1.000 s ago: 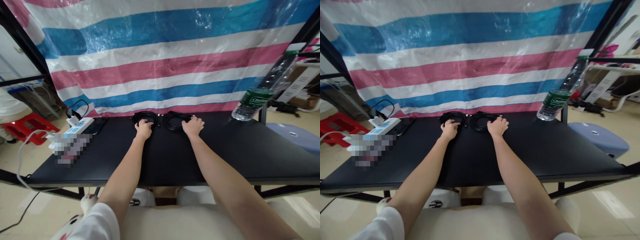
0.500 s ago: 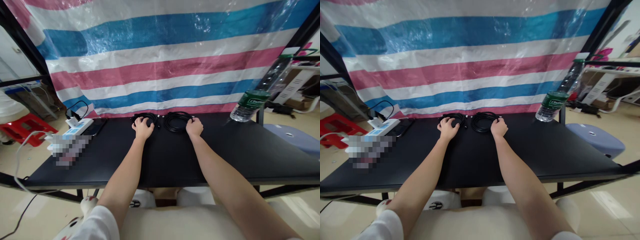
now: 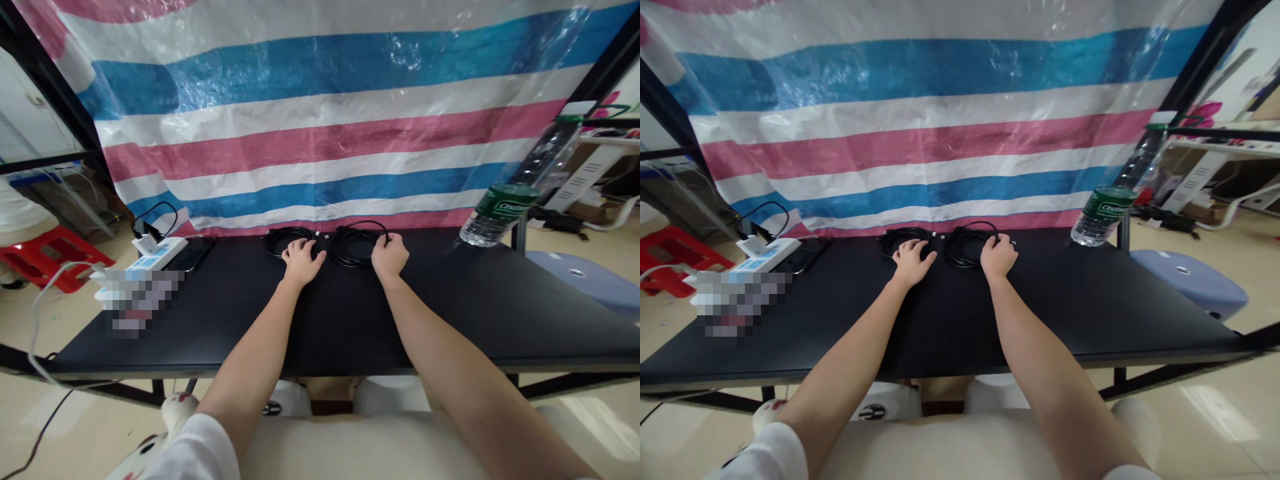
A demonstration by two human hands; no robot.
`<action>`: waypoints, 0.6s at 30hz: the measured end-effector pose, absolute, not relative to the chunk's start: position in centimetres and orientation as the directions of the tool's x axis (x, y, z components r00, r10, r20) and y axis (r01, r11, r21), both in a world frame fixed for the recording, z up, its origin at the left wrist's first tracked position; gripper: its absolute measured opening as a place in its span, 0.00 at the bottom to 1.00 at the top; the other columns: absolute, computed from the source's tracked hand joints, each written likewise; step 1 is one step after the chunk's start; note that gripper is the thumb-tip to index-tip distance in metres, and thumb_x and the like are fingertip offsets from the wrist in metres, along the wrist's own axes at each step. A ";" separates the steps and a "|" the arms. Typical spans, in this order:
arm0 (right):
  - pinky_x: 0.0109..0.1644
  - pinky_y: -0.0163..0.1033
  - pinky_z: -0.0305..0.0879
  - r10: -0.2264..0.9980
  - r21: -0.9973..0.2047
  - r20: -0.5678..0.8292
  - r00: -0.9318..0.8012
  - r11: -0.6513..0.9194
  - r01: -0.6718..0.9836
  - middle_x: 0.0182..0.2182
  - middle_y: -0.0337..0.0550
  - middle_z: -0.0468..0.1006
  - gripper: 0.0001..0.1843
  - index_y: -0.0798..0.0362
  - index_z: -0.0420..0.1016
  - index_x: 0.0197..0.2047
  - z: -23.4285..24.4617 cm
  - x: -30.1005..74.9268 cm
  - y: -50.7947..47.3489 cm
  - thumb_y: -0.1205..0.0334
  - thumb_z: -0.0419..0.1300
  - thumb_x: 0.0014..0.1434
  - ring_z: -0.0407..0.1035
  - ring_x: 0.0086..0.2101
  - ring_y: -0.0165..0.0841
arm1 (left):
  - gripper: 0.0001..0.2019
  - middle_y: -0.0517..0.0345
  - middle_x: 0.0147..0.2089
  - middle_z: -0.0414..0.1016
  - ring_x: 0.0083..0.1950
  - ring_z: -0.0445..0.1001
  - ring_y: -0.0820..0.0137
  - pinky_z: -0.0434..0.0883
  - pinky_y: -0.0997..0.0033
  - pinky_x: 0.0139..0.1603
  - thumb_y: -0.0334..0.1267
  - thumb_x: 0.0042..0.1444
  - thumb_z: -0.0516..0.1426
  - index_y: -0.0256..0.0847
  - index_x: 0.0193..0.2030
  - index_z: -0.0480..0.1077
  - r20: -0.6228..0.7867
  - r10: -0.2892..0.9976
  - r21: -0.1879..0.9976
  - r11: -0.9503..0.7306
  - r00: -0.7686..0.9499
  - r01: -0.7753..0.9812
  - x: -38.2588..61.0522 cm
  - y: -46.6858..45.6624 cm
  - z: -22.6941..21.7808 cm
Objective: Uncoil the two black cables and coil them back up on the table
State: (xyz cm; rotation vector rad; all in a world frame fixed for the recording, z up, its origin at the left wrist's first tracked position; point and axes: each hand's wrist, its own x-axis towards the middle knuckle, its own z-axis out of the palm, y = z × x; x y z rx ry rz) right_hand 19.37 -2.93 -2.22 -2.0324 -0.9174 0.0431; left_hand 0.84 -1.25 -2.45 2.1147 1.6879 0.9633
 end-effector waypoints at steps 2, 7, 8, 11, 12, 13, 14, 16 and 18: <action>0.52 0.46 0.59 0.623 -0.721 0.272 0.734 -0.373 0.584 0.42 0.59 0.78 0.22 0.59 0.77 0.43 -2.0 19.4 -2.9 0.62 0.43 0.63 0.69 0.48 0.46 | 0.14 0.47 0.59 0.69 0.65 0.58 0.51 0.53 0.44 0.65 0.45 0.53 0.59 0.48 0.46 0.75 0.306 0.948 0.584 -0.262 0.090 0.768 0.8 -1.2 -2.5; 0.49 0.45 0.62 0.643 -0.730 0.161 0.749 -0.433 0.529 0.38 0.56 0.79 0.22 0.57 0.80 0.38 -2.2 20.1 -2.6 0.63 0.44 0.62 0.72 0.43 0.45 | 0.11 0.47 0.57 0.70 0.64 0.60 0.51 0.55 0.44 0.64 0.42 0.55 0.58 0.47 0.43 0.76 0.285 0.958 0.591 -0.197 0.027 0.782 0.7 -1.2 -2.0; 0.48 0.45 0.63 0.635 -0.741 0.144 0.759 -0.439 0.508 0.37 0.55 0.79 0.20 0.55 0.80 0.39 -2.4 20.3 -2.4 0.63 0.46 0.61 0.72 0.41 0.44 | 0.10 0.47 0.57 0.70 0.64 0.60 0.51 0.55 0.44 0.64 0.41 0.55 0.58 0.47 0.43 0.76 0.278 0.960 0.585 -0.184 0.018 0.790 0.8 -1.2 -1.9; 0.46 0.43 0.63 0.608 -0.812 0.144 0.781 -0.378 0.444 0.34 0.47 0.80 0.16 0.50 0.80 0.38 -3.7 21.3 -1.4 0.61 0.51 0.57 0.72 0.40 0.41 | 0.10 0.49 0.57 0.70 0.64 0.61 0.54 0.55 0.45 0.64 0.40 0.56 0.56 0.49 0.44 0.76 0.261 0.965 0.555 -0.155 0.006 0.817 0.8 -1.4 -1.6; 0.46 0.42 0.64 0.608 -0.847 0.146 0.780 -0.330 0.416 0.33 0.44 0.80 0.15 0.48 0.80 0.37 -4.2 21.7 -1.0 0.61 0.51 0.57 0.72 0.39 0.39 | 0.11 0.50 0.57 0.70 0.64 0.61 0.54 0.55 0.45 0.64 0.39 0.57 0.55 0.49 0.44 0.76 0.253 0.967 0.546 -0.148 0.006 0.825 0.8 -1.5 -1.5; 0.45 0.41 0.64 0.618 -0.883 0.150 0.772 -0.267 0.385 0.31 0.41 0.80 0.14 0.47 0.80 0.36 -4.8 22.2 -0.6 0.61 0.52 0.56 0.72 0.38 0.37 | 0.11 0.51 0.57 0.70 0.64 0.60 0.55 0.55 0.45 0.64 0.39 0.58 0.54 0.49 0.44 0.76 0.246 0.969 0.539 -0.143 0.007 0.830 0.8 -1.5 -1.5; 0.44 0.40 0.65 0.632 -0.915 0.155 0.759 -0.197 0.351 0.29 0.38 0.79 0.13 0.47 0.79 0.36 -5.3 22.6 -0.2 0.60 0.53 0.55 0.72 0.37 0.36 | 0.12 0.51 0.58 0.70 0.64 0.60 0.56 0.55 0.46 0.65 0.39 0.59 0.53 0.50 0.45 0.75 0.237 0.971 0.535 -0.138 0.008 0.833 0.8 -1.5 -1.5; 0.41 0.38 0.66 0.651 -0.959 0.158 0.742 -0.078 0.272 0.27 0.36 0.78 0.12 0.48 0.79 0.35 -6.2 23.3 0.5 0.59 0.54 0.53 0.72 0.35 0.34 | 0.12 0.51 0.58 0.69 0.64 0.60 0.56 0.54 0.46 0.65 0.38 0.59 0.52 0.49 0.46 0.75 0.223 0.975 0.534 -0.129 0.009 0.836 0.8 -1.5 -1.4; 0.37 0.37 0.67 0.674 -0.980 0.163 0.721 0.027 0.197 0.24 0.36 0.77 0.10 0.51 0.78 0.32 -6.4 23.6 0.8 0.59 0.56 0.52 0.72 0.32 0.33 | 0.12 0.51 0.58 0.69 0.64 0.60 0.56 0.54 0.47 0.65 0.38 0.59 0.52 0.49 0.45 0.75 0.220 0.975 0.537 -0.124 0.004 0.834 0.8 -1.4 -1.4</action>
